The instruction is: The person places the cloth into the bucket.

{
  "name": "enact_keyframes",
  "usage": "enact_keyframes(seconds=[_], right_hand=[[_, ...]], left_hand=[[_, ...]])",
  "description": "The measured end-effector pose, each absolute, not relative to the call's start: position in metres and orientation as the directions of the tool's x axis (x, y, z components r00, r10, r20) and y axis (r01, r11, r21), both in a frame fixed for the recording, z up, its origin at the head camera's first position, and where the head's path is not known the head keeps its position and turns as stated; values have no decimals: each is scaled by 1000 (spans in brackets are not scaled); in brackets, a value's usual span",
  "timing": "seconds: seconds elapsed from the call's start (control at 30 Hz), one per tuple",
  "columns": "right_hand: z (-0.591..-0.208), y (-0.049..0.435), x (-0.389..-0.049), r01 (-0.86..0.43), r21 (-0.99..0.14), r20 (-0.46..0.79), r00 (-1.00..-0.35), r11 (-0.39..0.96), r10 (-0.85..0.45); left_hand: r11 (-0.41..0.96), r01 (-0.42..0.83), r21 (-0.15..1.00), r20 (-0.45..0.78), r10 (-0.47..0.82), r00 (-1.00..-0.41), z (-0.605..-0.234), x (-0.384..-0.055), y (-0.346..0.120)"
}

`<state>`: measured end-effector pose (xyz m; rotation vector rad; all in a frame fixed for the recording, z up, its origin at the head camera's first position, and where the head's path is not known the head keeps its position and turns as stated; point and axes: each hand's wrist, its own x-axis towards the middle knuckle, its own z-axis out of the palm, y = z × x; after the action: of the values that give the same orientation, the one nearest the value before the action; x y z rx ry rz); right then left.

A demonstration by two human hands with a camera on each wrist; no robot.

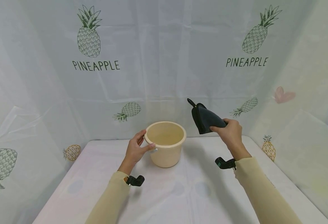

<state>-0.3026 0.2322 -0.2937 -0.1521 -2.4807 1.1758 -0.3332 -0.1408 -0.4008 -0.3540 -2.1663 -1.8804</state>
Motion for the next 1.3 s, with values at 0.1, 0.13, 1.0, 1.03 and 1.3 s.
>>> enact_keyframes(seconds=[0.1, 0.13, 1.0, 1.03, 1.3], right_hand=[[-294, 228, -304, -69, -783, 287, -921, 618, 261], [-294, 227, -304, -69, -788, 284, -922, 611, 262], [-294, 147, -321, -167, -847, 283, -945, 504, 163], [-294, 144, -321, -168, -850, 282, -946, 500, 160], [-295, 125, -323, -163, -853, 265, -954, 495, 142]], left_hand=[[134, 344, 930, 345, 14, -939, -401, -334, -143], [132, 345, 929, 347, 13, -938, -402, -334, -144], [157, 369, 916, 373, 8, -928, -400, -334, -145], [159, 363, 918, 367, 5, -930, -400, -334, -144], [172, 350, 921, 358, -15, -934, -402, -337, -137]])
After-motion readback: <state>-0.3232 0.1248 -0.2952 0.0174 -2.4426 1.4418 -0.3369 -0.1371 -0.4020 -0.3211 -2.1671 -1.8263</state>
